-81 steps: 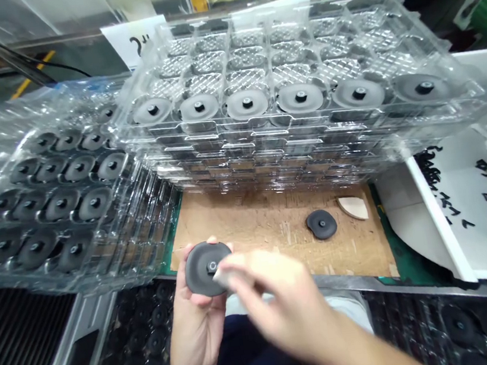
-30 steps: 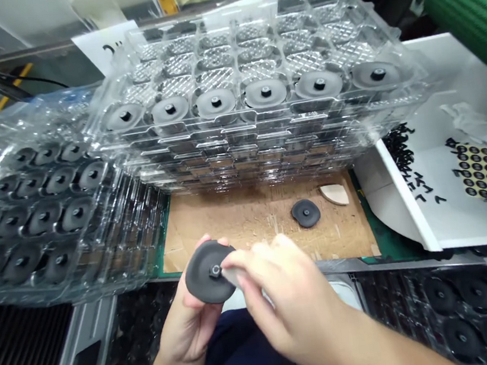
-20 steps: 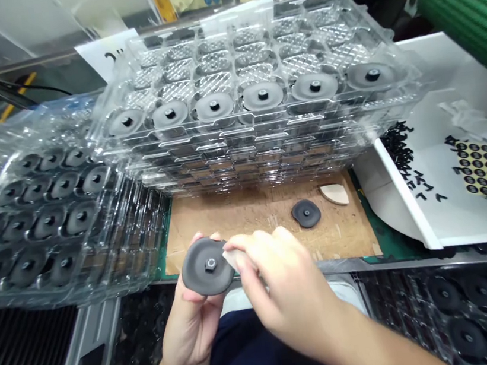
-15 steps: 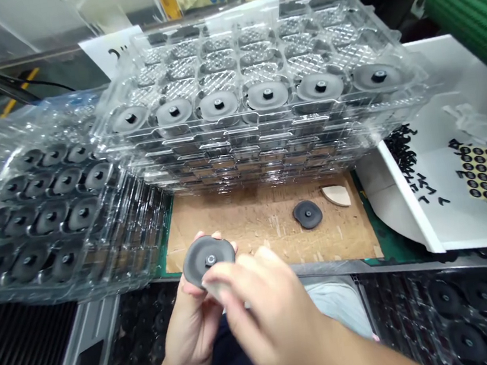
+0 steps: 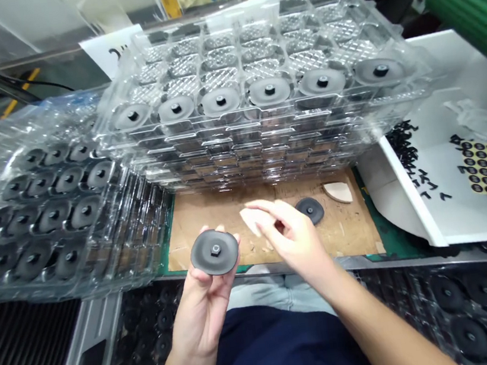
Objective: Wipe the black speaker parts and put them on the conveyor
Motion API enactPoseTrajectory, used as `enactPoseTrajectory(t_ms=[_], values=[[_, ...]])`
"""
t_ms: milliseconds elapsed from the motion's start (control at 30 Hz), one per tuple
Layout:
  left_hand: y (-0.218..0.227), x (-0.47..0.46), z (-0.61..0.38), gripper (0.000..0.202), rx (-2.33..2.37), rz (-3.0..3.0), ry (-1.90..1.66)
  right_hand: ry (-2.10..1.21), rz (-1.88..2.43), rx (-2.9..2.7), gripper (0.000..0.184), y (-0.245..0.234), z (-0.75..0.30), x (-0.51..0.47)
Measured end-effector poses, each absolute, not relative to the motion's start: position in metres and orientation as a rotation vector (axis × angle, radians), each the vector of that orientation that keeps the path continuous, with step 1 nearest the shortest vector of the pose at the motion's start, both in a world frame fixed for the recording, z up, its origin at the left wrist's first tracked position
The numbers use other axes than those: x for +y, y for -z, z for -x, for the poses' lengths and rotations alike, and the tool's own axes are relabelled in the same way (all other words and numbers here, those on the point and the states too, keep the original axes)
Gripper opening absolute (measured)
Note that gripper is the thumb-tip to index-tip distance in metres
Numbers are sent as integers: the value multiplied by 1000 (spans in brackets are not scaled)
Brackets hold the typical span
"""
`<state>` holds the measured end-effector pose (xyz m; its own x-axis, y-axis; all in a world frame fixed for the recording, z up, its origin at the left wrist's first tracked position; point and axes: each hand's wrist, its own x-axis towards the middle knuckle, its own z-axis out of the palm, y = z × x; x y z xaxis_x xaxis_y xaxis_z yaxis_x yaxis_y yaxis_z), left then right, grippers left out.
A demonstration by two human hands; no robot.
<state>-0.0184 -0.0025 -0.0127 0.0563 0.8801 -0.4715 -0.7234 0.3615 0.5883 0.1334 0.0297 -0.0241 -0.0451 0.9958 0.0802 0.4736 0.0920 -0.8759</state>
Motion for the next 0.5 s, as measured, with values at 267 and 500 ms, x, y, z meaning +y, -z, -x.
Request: enactPoseTrajectory(t_ms=[267, 500], values=[[13, -8, 22, 57, 958, -267, -1120, -946, 1060, -2055, 21, -40, -99, 26], [3, -4, 22, 54, 845, -252, -1074, -891, 1003, -2056, 21, -39, -116, 14]])
